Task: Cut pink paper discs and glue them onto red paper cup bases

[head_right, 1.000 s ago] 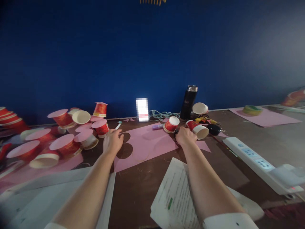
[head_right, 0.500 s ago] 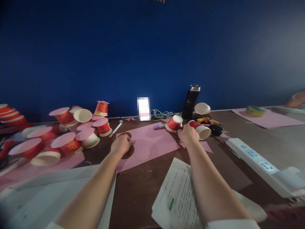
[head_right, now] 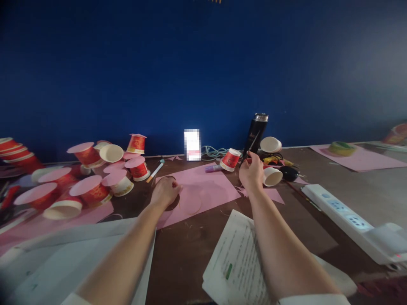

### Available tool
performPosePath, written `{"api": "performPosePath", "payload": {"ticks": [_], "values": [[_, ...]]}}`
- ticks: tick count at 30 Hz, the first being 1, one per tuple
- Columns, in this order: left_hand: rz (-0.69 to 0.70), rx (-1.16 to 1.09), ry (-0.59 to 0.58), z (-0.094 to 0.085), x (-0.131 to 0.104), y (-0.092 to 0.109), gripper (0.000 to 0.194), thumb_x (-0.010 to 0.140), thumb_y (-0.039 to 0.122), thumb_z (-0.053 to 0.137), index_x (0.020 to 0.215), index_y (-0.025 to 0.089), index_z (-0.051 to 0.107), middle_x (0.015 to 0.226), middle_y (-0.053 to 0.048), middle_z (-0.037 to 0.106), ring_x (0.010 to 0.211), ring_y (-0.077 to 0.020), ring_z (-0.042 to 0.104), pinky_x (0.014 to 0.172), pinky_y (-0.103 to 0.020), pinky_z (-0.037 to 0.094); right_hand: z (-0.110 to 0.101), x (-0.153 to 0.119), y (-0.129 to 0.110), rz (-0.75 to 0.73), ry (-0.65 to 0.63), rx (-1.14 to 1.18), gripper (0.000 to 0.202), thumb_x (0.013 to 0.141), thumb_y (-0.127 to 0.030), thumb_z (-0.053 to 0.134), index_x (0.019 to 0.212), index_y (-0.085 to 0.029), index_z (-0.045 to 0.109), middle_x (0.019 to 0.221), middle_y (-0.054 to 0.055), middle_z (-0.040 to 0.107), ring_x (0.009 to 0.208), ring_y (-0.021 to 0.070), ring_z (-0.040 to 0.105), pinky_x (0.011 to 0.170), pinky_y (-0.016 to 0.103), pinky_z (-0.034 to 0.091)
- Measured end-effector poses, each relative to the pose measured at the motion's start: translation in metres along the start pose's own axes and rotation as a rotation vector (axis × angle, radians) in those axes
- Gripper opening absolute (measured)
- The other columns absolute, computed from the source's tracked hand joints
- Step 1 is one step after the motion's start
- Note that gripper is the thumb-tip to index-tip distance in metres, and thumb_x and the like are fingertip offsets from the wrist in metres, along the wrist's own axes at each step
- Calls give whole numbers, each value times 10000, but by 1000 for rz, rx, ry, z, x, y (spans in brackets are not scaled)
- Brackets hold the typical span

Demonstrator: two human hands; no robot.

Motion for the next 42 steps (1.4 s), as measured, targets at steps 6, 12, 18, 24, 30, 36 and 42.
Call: {"api": "performPosePath", "payload": {"ticks": [6,12,18,24,30,36,42], "values": [[129,52,139,5,6,1,471,852,352,511,1259,116,547,1360,-166,519,1295,-288,420,1067,-401,309,29,-23,-28,-10,-408,218,364,731,-265,576,1071,-189,681,858,36,694,783,188,629,745,293,483],[55,37,51,17,19,-8,601,903,399,388,1441,140,326,1514,-146,336,1419,-307,228,1118,-562,163,51,-55,-36,305,-937,380,235,716,-236,592,909,-196,720,605,-15,624,503,102,524,435,189,358],[57,86,-35,23,20,-10,539,898,442,368,1365,186,450,1493,-167,366,1388,-345,277,1078,-640,136,57,-56,-26,393,-900,359,156,698,-210,584,551,-158,574,448,-29,484,388,66,380,368,194,224],[94,114,-55,16,13,-5,462,896,439,373,1291,251,526,1443,-152,440,1336,-353,352,1050,-684,100,56,-49,-19,461,-795,362,139,692,-182,571,566,-169,515,429,-56,420,369,56,347,359,189,192],[41,210,4,-1,4,3,394,823,446,527,1112,200,634,1196,-172,611,1127,-366,532,1004,-602,272,55,-46,-15,463,-749,342,140,701,-210,574,573,-164,541,446,-27,500,360,70,400,351,198,217],[-97,-11,-81,-7,8,-6,284,721,398,638,911,188,652,1023,-140,686,1002,-318,614,862,-417,414,56,-50,-17,457,-739,363,116,693,-208,604,588,-160,597,485,-17,552,412,85,458,389,194,317],[-121,-269,55,-16,14,-17,202,800,378,508,777,209,616,797,-53,683,772,-212,629,659,-280,427,54,-54,-27,468,-739,549,50,703,-197,616,680,-159,640,532,-17,572,424,82,455,386,184,325]]}}
Point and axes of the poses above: each hand's wrist, its own x-axis towards the middle knuckle, its own z-axis out of the palm, y = z × x, the point moved 4 cm from there along x, towards the middle knuckle
